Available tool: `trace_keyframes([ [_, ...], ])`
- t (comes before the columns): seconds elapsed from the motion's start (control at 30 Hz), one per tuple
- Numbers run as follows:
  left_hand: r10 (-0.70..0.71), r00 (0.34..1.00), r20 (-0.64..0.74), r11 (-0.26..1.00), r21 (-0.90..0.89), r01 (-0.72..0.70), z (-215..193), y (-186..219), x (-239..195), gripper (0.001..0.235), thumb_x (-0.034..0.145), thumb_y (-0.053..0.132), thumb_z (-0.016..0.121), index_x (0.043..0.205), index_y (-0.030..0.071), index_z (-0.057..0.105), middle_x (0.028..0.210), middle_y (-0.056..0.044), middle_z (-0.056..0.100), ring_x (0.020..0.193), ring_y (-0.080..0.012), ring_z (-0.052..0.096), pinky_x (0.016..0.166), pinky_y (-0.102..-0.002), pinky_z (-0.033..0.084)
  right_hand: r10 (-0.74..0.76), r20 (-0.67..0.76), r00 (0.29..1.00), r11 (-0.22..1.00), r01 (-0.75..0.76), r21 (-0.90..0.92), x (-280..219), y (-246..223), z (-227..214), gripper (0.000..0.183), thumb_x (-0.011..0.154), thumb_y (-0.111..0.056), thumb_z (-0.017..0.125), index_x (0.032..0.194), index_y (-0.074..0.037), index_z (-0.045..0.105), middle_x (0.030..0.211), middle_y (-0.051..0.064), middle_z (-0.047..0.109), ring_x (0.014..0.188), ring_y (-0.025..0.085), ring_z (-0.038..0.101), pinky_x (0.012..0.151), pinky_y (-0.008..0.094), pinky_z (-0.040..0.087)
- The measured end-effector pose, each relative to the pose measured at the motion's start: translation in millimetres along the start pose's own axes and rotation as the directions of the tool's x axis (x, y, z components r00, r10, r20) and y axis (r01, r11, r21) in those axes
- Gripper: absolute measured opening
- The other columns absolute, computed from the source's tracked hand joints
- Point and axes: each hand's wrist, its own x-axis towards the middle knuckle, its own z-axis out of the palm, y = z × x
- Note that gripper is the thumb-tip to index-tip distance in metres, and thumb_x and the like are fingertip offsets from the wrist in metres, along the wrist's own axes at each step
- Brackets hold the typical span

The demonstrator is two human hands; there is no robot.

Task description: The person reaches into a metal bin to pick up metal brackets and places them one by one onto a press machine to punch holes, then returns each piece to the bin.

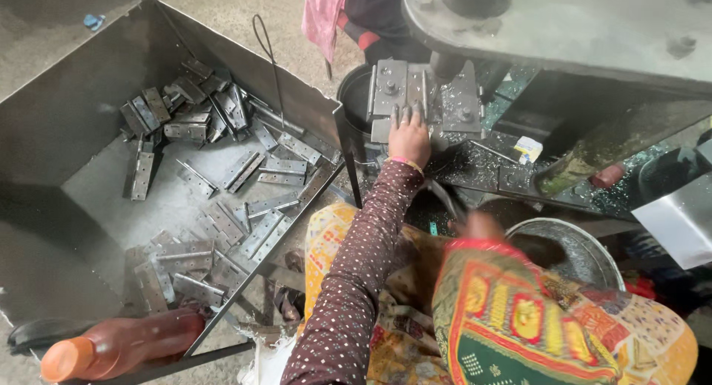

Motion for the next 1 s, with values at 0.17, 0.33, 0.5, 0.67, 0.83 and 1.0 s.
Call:
trace_keyframes([
  [0.17, 0.058, 0.979, -0.196, 0.996, 0.075, -0.044, 1, -2, 2, 0.046, 0.096, 0.014, 0.042, 0.136, 0.004, 0.061, 0.156, -0.017, 0.043, 0.143, -0.032, 0.041, 0.124, -0.053, 0.018, 0.04, -0.009, 0.999, 0.999, -0.04, 0.019, -25, 0, 23, 0.059, 0.099, -0.06, 0.059, 0.103, -0.003, 0.074, 0.09, 0.022, 0.077, 0.081, 0.037, 0.078, 0.077, 0.048, 0.06],
  [0.33, 0.001, 0.999, -0.036, 0.999, 0.039, 0.001, 1, -2, 10, 0.038, 0.102, 0.018, 0.042, 0.128, 0.005, 0.067, 0.16, -0.018, 0.039, 0.148, -0.0325, 0.037, 0.124, -0.053, 0.015, -0.016, 0.065, 0.998, 0.998, 0.02, -0.062, -10, -17, -28, 0.052, 0.092, -0.054, 0.066, 0.107, -0.005, 0.076, 0.095, 0.025, 0.073, 0.088, 0.044, 0.073, 0.08, 0.053, 0.057],
  [0.5, -0.043, 0.999, -0.028, 0.997, 0.059, 0.045, 1, -10, 38, 0.04, 0.099, 0.019, 0.046, 0.13, 0.006, 0.068, 0.157, -0.014, 0.043, 0.146, -0.0308, 0.041, 0.125, -0.053, 0.013, -0.157, 0.021, 0.987, 0.984, 0.158, -0.086, 26, -1, -29, 0.052, 0.087, -0.052, 0.069, 0.102, -0.003, 0.077, 0.089, 0.026, 0.074, 0.083, 0.042, 0.075, 0.076, 0.053, 0.058],
  [0.67, -0.028, 0.999, 0.037, 0.998, 0.057, 0.026, -13, -14, 37, 0.035, 0.098, 0.023, 0.048, 0.12, 0.01, 0.072, 0.157, -0.014, 0.04, 0.145, -0.0298, 0.039, 0.127, -0.054, 0.008, -0.054, -0.101, 0.993, 0.998, 0.055, 0.009, -1, 28, 36, 0.054, 0.091, -0.053, 0.068, 0.096, 0.0, 0.076, 0.079, 0.025, 0.074, 0.073, 0.039, 0.075, 0.07, 0.051, 0.057],
  [0.83, -0.123, 0.973, 0.195, 0.956, -0.239, 0.169, 3, -31, 42, 0.033, 0.098, 0.026, 0.054, 0.118, 0.012, 0.076, 0.132, -0.015, 0.068, 0.124, -0.0308, 0.066, 0.108, -0.045, 0.051, 0.004, -0.06, 0.998, 1.0, -0.004, -0.004, -20, 39, 15, 0.055, 0.098, -0.052, 0.069, 0.096, 0.003, 0.074, 0.075, 0.027, 0.073, 0.067, 0.035, 0.073, 0.066, 0.049, 0.056],
  [1.0, 0.036, 0.733, -0.679, 0.996, -0.038, -0.085, -10, -80, -44, 0.053, 0.083, 0.024, 0.057, 0.133, 0.01, 0.049, 0.14, -0.012, 0.064, 0.121, -0.0244, 0.068, 0.11, -0.05, 0.051, -0.147, -0.044, 0.988, 0.987, 0.144, -0.076, 7, 22, -32, 0.058, 0.104, -0.05, 0.071, 0.096, 0.007, 0.073, 0.071, 0.028, 0.072, 0.062, 0.032, 0.071, 0.062, 0.046, 0.054],
])
